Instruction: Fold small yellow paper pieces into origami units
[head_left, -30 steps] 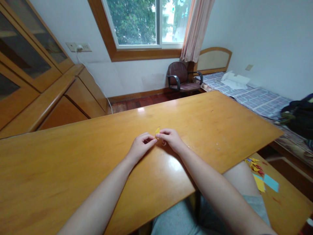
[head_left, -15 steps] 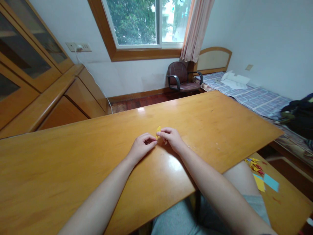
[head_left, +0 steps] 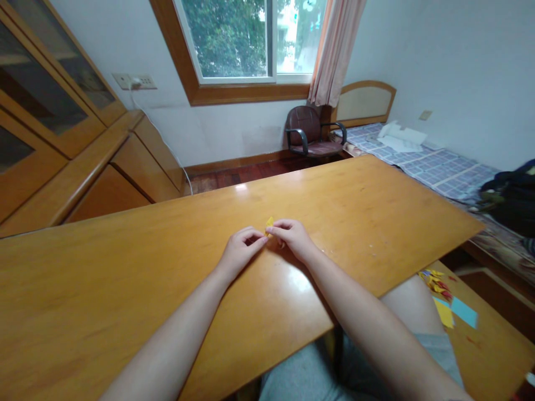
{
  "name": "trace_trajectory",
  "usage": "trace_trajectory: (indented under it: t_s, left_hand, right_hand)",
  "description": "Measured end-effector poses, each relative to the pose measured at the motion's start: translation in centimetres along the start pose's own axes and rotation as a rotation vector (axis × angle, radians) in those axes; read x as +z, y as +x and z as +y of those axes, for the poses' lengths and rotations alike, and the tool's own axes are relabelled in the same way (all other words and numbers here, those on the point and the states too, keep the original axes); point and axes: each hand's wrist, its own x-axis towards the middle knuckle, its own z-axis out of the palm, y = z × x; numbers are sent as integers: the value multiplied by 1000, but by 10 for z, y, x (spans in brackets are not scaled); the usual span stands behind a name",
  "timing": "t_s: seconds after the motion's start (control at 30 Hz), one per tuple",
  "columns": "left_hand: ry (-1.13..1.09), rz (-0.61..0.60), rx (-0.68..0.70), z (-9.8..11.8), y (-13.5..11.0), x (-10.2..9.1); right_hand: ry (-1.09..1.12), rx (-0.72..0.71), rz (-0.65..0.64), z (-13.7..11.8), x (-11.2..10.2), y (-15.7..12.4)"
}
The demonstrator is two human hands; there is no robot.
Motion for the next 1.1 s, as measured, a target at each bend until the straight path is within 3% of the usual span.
trace_trajectory:
  t_s: [0.37,0.5,0.87,1.1]
  left_hand:
    - [-28,53,-17,2,0,-3]
    - [-62,82,-41,1,-1,-4]
    - [15,41,-19,-1,1,0]
    - [-132,226,-64,-4,-3,5]
  right_hand:
    - [10,27,-69,1,3,0]
    - [91,-50,25,10,3,4]
    - [95,-132,74,9,7,5]
    - [53,-134,54,15,5,7]
